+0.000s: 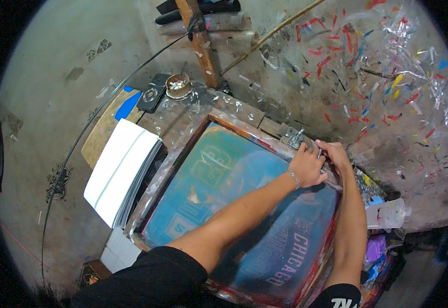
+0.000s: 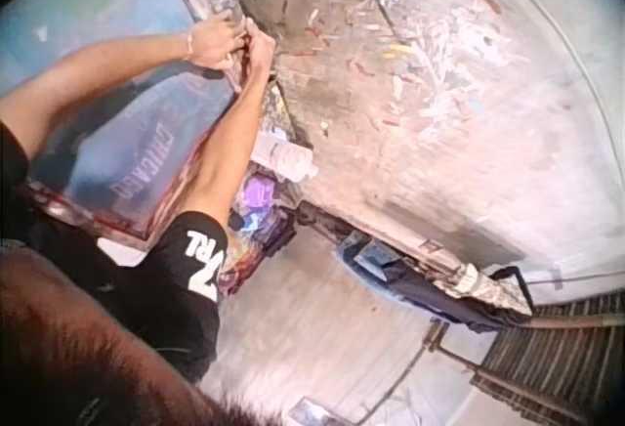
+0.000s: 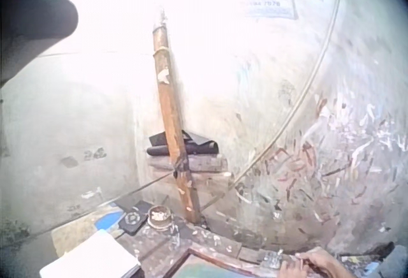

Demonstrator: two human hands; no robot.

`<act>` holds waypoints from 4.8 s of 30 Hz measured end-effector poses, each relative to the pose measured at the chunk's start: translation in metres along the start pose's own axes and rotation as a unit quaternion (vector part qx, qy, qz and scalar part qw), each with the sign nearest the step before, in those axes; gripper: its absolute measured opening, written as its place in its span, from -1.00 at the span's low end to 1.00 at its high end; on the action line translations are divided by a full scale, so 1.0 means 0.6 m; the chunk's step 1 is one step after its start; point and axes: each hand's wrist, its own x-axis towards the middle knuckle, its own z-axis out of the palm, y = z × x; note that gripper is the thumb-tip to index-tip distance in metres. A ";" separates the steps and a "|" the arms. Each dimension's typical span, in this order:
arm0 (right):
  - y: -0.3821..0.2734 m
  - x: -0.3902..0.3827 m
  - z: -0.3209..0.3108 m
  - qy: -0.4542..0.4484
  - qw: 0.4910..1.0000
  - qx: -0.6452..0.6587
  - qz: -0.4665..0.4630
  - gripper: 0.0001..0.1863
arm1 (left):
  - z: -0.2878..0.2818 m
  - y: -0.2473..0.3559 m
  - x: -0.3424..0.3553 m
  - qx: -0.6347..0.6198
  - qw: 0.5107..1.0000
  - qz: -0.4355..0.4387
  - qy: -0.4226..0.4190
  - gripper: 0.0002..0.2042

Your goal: The person prepares a screen printing frame by applying tape to the edges of the design, using a scraper to remove excess material, and applying a clear film over the screen by hand.

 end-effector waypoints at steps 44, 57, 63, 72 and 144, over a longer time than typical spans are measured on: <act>-0.069 0.021 0.015 0.029 0.930 -0.352 0.101 -0.41 | -0.378 0.002 -0.660 -0.015 0.962 -0.222 0.156 -0.72; -0.149 0.009 0.123 0.132 0.803 -0.567 0.128 -0.55 | -0.394 -0.009 -0.659 -0.029 0.954 -0.233 0.186 -0.76; -0.062 -0.017 0.048 0.219 0.803 -0.547 0.088 -0.60 | -0.379 0.011 -0.657 -0.036 0.961 -0.213 0.172 -0.77; 0.017 -0.471 0.174 0.125 0.960 -0.156 -0.198 -0.66 | -0.464 0.034 -0.678 -0.032 0.994 -0.089 -0.062 -0.51; 0.173 -0.690 0.194 0.127 0.912 -0.342 -0.189 -0.28 | -0.441 0.059 -0.635 -0.049 0.978 -0.133 -0.151 -0.66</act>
